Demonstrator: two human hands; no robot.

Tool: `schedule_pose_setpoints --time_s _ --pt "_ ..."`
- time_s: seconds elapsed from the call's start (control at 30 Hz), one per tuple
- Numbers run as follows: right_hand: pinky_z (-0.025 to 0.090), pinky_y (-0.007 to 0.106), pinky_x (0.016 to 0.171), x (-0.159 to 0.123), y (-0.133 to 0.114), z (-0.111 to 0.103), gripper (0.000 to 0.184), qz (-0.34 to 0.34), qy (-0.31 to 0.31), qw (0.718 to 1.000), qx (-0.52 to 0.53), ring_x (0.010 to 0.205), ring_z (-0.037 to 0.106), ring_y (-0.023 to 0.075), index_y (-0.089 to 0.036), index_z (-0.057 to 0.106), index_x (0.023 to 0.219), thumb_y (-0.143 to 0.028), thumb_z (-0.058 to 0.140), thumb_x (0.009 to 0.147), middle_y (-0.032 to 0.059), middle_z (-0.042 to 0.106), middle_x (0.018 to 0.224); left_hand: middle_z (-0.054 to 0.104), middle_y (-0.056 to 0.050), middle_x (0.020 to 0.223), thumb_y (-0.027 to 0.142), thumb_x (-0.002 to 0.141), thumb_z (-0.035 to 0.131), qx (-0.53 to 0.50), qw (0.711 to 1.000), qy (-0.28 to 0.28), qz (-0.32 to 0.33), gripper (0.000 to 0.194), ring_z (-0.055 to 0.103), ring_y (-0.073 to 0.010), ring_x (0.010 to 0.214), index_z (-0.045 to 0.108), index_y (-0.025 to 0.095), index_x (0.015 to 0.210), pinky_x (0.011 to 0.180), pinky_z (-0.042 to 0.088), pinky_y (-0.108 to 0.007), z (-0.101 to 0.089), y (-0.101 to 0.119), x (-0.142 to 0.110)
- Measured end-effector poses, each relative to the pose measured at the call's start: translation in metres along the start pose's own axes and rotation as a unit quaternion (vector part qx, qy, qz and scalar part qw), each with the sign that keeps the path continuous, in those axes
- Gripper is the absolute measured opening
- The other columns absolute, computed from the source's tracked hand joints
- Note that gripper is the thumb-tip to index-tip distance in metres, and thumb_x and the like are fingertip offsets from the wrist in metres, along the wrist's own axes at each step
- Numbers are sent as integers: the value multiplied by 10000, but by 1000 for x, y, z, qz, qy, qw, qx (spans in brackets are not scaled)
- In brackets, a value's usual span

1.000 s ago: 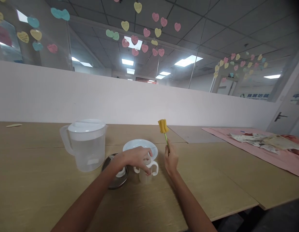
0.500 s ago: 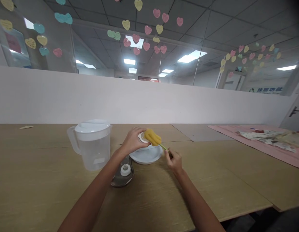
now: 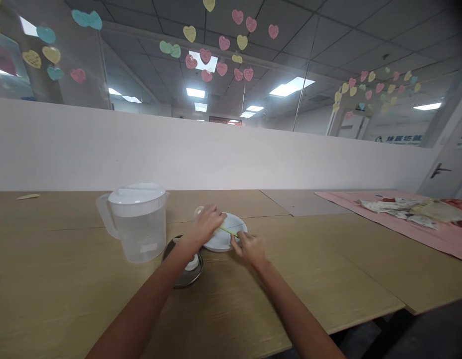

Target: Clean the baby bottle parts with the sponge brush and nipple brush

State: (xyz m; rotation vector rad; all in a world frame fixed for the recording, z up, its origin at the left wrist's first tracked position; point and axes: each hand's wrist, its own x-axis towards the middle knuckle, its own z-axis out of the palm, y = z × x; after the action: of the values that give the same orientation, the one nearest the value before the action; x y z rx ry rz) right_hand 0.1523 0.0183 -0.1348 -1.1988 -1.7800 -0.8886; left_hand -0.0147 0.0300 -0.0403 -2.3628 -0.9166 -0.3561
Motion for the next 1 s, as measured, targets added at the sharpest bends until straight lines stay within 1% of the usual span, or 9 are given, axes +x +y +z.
schedule_pose_setpoints --time_s 0.1,0.23,0.33,0.47,0.57,0.67,0.77,0.87,1.0 --pt "225 221 451 1 1 -4 282 -1 20 1000 13 399 465 78 -175 593 616 -321 450 811 -4 547 463 607 -62 778 9 710 476 0 1000 8 16 214 476 -218 848 572 162 825 711 331 -330 -1 8 4" --pt "258 213 484 -3 32 -8 311 43 -7 999 8 449 498 91 -174 589 582 -370 468 791 10 566 482 617 -79 814 -26 727 412 0 999 39 -32 277 476 -222 867 581 157 847 724 332 -342 -2 -7 1" --pt "249 214 486 -4 56 -8 355 144 -44 988 -24 480 515 103 -169 575 571 -402 441 804 21 581 517 632 -86 860 -50 697 410 -10 996 44 -71 344 485 -224 882 594 154 904 755 344 -347 2 -23 -3" --pt "245 224 497 0 68 -6 372 324 -132 933 -82 569 557 142 -161 602 720 -393 348 863 67 623 639 634 -83 1007 130 690 555 -131 983 37 -124 368 509 -235 940 575 152 1057 819 360 -333 -4 -23 -2" --pt "292 233 537 2 65 -1 327 373 -244 893 -68 651 586 173 -166 577 910 -369 323 883 86 638 729 577 -78 1154 376 664 612 -262 952 29 -154 560 510 -239 1020 509 166 1173 852 367 -300 -22 -5 2" --pt "336 246 586 0 57 2 301 357 -349 866 -22 756 603 200 -151 540 986 -351 341 879 117 641 838 598 -38 1111 457 612 626 -364 924 -28 -110 689 547 -215 972 440 226 1235 767 405 -256 -38 22 4" --pt "356 248 614 -2 48 3 288 306 -424 852 18 824 600 221 -127 555 975 -349 475 811 153 632 907 632 -19 987 470 577 634 -397 911 -94 -65 703 578 -201 859 440 252 1217 640 409 -236 -45 44 3" --pt "360 235 632 -4 40 4 270 275 -450 849 44 832 600 206 -140 588 946 -332 534 764 142 637 916 640 -19 914 455 542 650 -372 916 -145 -32 641 582 -204 784 506 244 1130 561 382 -236 -44 55 1" --pt "346 225 605 -5 37 7 235 244 -474 843 72 825 597 198 -159 620 875 -332 503 768 113 647 913 647 -26 869 405 560 634 -329 918 -223 -19 494 583 -205 722 579 223 1016 522 372 -247 -41 57 1"
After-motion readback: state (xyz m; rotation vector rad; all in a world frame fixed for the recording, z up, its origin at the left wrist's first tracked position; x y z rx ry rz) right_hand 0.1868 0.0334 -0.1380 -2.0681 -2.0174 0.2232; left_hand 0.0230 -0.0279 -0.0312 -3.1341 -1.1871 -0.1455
